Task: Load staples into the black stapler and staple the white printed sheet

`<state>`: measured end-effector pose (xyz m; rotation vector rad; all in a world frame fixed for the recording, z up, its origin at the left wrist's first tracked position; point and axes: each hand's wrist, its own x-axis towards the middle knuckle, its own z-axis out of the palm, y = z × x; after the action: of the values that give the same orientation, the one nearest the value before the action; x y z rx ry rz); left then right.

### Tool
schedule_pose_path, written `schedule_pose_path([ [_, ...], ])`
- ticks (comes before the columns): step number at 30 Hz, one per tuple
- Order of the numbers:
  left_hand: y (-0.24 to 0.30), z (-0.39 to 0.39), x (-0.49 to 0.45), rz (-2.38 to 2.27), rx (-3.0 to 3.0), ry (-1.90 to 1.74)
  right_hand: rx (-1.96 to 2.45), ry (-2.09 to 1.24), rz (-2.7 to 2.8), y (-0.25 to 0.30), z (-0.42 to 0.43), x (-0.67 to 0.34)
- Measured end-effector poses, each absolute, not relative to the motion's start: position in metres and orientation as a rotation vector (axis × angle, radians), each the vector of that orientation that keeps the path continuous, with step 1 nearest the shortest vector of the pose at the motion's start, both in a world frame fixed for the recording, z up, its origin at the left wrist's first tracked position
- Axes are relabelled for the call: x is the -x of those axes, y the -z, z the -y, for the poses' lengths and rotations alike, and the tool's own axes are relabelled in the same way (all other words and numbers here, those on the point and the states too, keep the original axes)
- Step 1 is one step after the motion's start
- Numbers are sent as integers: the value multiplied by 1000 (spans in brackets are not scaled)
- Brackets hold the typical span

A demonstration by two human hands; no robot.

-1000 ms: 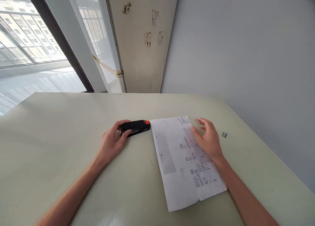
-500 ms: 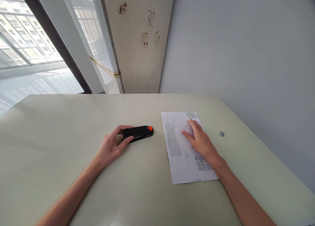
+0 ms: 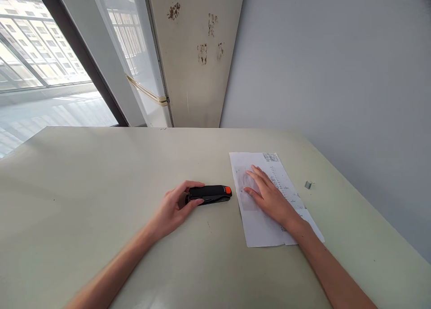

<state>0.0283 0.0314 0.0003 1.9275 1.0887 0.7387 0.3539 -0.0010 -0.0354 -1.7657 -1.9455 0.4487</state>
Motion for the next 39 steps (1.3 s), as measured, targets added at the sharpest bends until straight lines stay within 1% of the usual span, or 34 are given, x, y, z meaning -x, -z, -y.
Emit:
schedule_pose_path([
  [3, 0, -31, -28, -1086, -1926, -742, 1714, -410, 1965, 31, 1, -356],
  [13, -3, -30, -31, -1075, -1858, -776, 1271, -234, 2069, 16, 9, -329],
  [19, -8, -31, -30, -1035, -1844, -823, 1158, -217, 2120, 13, 14, -319],
  [22, -7, -34, -28, -1053, -1733, -921, 1151, -232, 2123, 12, 16, -315],
  [26, 1, -49, -20, -1155, -1433, -1182, 1189, -230, 2099, 13, 20, -310],
  [30, 5, -73, 8, -1269, -1329, -1398, 1266, -170, 2088, 14, 24, -306],
  [34, 0, -92, 41, -1326, -1022, -1578, 1303, -88, 2111, 14, 27, -303],
  [39, -6, -97, 56, -1233, -808, -1598, 1316, -100, 2098, 15, 28, -301],
])
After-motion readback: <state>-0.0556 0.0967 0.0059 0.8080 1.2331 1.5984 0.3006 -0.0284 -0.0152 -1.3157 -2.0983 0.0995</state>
